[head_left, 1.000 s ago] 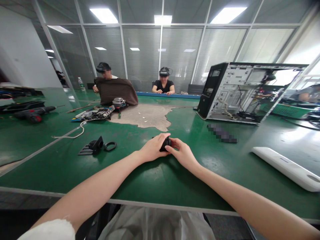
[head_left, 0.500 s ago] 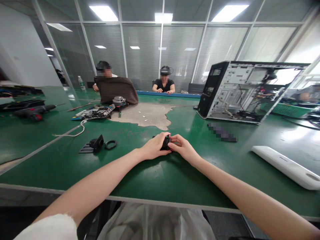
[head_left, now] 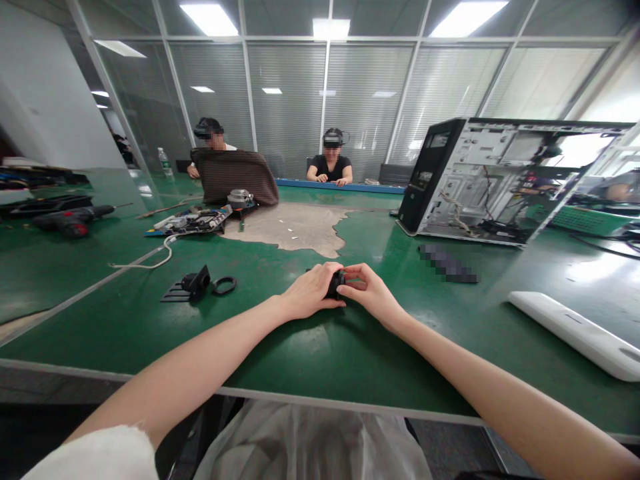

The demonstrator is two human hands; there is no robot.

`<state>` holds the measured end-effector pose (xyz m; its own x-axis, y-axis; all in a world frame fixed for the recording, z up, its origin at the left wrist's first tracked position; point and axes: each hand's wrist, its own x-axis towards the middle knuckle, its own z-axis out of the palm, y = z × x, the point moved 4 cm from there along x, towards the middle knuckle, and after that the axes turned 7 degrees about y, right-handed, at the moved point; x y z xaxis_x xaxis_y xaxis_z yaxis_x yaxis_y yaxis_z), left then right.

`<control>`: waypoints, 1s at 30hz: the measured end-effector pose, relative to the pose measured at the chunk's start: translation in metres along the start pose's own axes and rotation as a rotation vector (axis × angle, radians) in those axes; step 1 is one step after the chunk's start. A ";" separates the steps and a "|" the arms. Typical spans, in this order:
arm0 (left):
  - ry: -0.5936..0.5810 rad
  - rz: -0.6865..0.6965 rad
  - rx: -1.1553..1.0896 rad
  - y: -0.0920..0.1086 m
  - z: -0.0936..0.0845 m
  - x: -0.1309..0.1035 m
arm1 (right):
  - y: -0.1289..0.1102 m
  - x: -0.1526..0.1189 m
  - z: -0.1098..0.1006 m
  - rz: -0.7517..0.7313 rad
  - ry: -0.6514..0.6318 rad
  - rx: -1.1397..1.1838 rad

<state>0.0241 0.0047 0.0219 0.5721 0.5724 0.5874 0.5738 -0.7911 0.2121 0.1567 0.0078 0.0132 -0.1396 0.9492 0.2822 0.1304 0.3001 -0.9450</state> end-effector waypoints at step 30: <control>0.027 -0.054 -0.065 -0.001 0.002 -0.001 | -0.002 -0.003 0.001 -0.058 -0.116 0.024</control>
<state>0.0241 0.0052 0.0197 0.5252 0.6091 0.5943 0.5635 -0.7722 0.2935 0.1558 0.0038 0.0142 -0.2591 0.9126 0.3163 0.0960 0.3502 -0.9317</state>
